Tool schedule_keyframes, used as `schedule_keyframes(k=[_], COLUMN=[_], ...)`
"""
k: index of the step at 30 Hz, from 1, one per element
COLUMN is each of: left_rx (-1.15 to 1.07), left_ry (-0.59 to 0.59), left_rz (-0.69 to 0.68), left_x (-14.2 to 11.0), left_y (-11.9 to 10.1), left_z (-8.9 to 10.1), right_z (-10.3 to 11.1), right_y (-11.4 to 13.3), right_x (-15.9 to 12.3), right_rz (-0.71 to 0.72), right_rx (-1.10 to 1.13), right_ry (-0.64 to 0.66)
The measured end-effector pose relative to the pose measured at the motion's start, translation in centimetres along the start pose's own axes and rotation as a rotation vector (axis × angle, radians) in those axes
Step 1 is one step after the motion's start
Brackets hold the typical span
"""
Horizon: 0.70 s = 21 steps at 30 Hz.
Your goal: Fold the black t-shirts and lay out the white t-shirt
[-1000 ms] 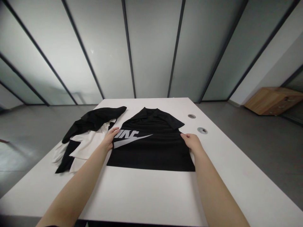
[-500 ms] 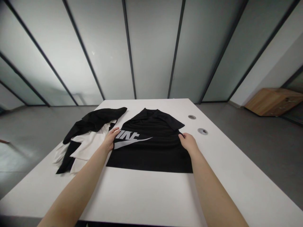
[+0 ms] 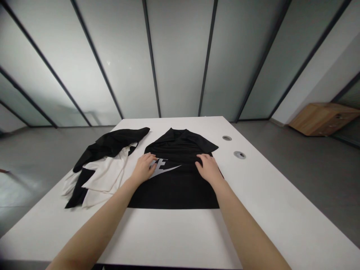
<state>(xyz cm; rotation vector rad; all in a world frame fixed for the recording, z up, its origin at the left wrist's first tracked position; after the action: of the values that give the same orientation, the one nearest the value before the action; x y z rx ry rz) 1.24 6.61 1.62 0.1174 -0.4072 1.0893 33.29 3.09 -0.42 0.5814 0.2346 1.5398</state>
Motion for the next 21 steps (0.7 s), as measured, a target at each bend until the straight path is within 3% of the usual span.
schedule_keyframes(k=[4, 7, 10, 15, 18, 21], left_rx=[0.086, 0.14, 0.165, 0.015, 0.022, 0.088], left_ry=[0.257, 0.37, 0.467, 0.667, 0.624, 0.561], left_rz=[-0.171, -0.181, -0.204, -0.213, -0.163, 0.006], left_x=[-1.6, -2.3, -2.5, -2.4, -1.1, 0.5], left_y=[-3.5, -4.4, -5.3, -7.5, -8.9, -8.8], left_z=[-2.8, -2.8, -1.3, 0.3, -0.1, -2.6], right_z=[-4.8, -5.9, -4.3, -2.1, -2.6, -4.0], right_y=[3.2, 4.1, 5.2, 6.5, 8.3, 9.3], right_x=[-1.7, -2.9, -3.0, -1.9, -0.6, 0.9], right_rz=[0.023, -0.013, 0.011, -0.111, -0.071, 0.014], right_rx=[-0.018, -0.082, -0.1, -0.031, -0.005, 0.005], right_ry=[0.305, 0.422, 0.412, 0.446, 0.406, 0.292])
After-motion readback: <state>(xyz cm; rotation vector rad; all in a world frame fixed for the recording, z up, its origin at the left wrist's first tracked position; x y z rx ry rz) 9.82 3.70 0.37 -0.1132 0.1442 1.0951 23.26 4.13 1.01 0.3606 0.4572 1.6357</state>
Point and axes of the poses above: each hand's wrist, its own x-axis towards the middle knuckle, its own z-axis out of the back of the hand, y = z × x, the point moved 9 cm from there along x, towards the middle knuckle, and after that the axes turned 12 degrees about x, right-handed, at the moved point
